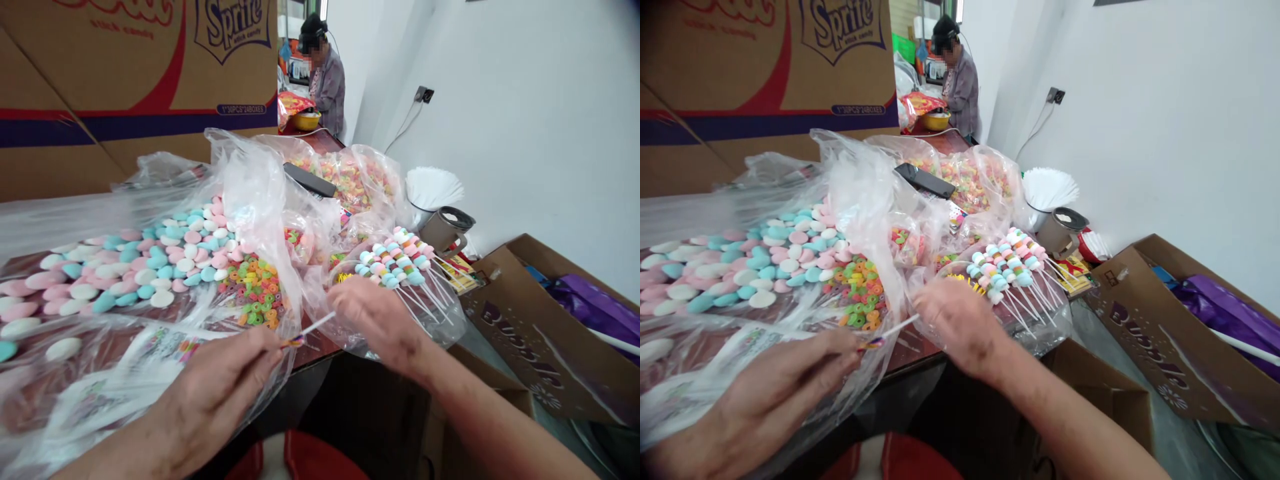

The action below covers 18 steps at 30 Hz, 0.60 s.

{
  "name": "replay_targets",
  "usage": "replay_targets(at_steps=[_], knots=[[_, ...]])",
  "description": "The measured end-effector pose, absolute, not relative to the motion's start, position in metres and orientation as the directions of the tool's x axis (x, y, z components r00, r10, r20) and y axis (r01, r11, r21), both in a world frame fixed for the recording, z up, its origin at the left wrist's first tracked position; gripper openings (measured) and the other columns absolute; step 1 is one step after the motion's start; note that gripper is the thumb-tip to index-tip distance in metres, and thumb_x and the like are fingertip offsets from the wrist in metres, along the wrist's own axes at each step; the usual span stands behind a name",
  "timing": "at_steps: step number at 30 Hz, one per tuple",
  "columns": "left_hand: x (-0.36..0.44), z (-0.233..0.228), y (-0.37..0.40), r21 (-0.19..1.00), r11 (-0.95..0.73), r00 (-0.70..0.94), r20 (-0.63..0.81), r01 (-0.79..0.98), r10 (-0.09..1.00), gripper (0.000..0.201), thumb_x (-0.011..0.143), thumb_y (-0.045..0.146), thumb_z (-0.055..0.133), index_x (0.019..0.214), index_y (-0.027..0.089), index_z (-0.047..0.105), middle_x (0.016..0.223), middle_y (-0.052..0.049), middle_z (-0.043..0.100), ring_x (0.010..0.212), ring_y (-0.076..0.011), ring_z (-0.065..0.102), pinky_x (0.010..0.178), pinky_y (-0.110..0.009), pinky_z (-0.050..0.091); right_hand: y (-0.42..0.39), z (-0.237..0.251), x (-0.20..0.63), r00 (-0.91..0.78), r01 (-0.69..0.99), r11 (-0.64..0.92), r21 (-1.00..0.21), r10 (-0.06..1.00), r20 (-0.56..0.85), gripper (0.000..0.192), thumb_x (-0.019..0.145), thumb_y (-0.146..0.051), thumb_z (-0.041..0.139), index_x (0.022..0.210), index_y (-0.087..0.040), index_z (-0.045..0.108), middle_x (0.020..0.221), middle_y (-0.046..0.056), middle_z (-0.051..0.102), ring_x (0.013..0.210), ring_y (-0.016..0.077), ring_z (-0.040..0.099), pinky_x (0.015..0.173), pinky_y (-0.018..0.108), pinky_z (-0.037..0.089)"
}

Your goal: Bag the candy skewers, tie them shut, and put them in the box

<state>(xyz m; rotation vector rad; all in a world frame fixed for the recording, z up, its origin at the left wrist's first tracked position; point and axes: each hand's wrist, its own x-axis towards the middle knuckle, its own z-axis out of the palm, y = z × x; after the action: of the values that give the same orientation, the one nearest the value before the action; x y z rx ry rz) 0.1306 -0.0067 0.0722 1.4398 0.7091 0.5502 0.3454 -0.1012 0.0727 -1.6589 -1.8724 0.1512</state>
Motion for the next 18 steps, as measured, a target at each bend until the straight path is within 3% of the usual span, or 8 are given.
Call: replay_targets(at_steps=[1, 3, 6, 12, 18], knots=[[0.13, 0.073, -0.006, 0.988, 0.08, 0.679, -0.151, 0.135, 0.718, 0.016, 0.072, 0.029, 0.078, 0.061, 0.021, 0.069, 0.052, -0.001, 0.056, 0.048, -0.0121, 0.046, 0.045, -0.021, 0.035, -0.096, 0.071, 0.355, 0.117, 0.857, 0.051, -0.513, 0.95, 0.29, 0.029, 0.1, -0.019, 0.034, 0.091, -0.019, 0.061, 0.092, 0.003, 0.067, 0.083, 0.0148, 0.058, 0.075, 0.028, 0.043], [0.13, 0.073, -0.006, 0.969, 0.13, 0.661, -0.239, 0.21, 0.711, 0.021, 0.076, 0.037, 0.073, 0.065, 0.021, 0.065, 0.053, 0.0, 0.055, 0.044, -0.0107, 0.045, 0.039, -0.019, 0.03, -0.085, 0.063, 0.371, 0.231, 0.891, -0.187, -0.415, 0.971, 0.06, 0.022, 0.096, -0.018, 0.042, 0.087, -0.019, 0.062, 0.091, 0.003, 0.067, 0.085, 0.0157, 0.06, 0.076, 0.027, 0.043], [0.134, 0.073, -0.008, 0.945, 0.273, 0.62, -0.324, 0.179, 0.715, 0.026, 0.076, 0.041, 0.073, 0.065, 0.019, 0.062, 0.051, 0.003, 0.049, 0.04, -0.0087, 0.046, 0.034, -0.015, 0.023, -0.069, 0.046, 0.377, 0.293, 0.9, -0.292, -0.322, 0.955, -0.048, 0.013, 0.089, -0.019, 0.051, 0.087, -0.017, 0.064, 0.093, 0.007, 0.069, 0.085, 0.0202, 0.062, 0.075, 0.03, 0.043], [0.139, 0.068, -0.016, 0.92, 0.369, 0.624, -0.368, 0.135, 0.689, 0.029, 0.076, 0.04, 0.074, 0.065, 0.017, 0.06, 0.051, 0.005, 0.049, 0.039, -0.0068, 0.048, 0.033, -0.012, 0.026, -0.052, 0.035, 0.371, 0.395, 0.862, -0.405, -0.304, 0.914, -0.096, 0.016, 0.084, -0.015, 0.052, 0.08, -0.017, 0.067, 0.08, 0.011, 0.071, 0.079, 0.0231, 0.065, 0.07, 0.032, 0.042], [0.141, 0.068, -0.019, 0.88, 0.471, 0.612, -0.402, 0.053, 0.681, 0.028, 0.076, 0.037, 0.075, 0.068, 0.017, 0.057, 0.052, 0.005, 0.052, 0.039, -0.0057, 0.046, 0.033, -0.011, 0.024, -0.059, 0.04, 0.385, 0.41, 0.795, -0.337, -0.504, 0.911, 0.037, 0.017, 0.085, -0.02, 0.048, 0.072, -0.019, 0.059, 0.076, 0.004, 0.066, 0.075, 0.0185, 0.059, 0.07, 0.029, 0.041]])
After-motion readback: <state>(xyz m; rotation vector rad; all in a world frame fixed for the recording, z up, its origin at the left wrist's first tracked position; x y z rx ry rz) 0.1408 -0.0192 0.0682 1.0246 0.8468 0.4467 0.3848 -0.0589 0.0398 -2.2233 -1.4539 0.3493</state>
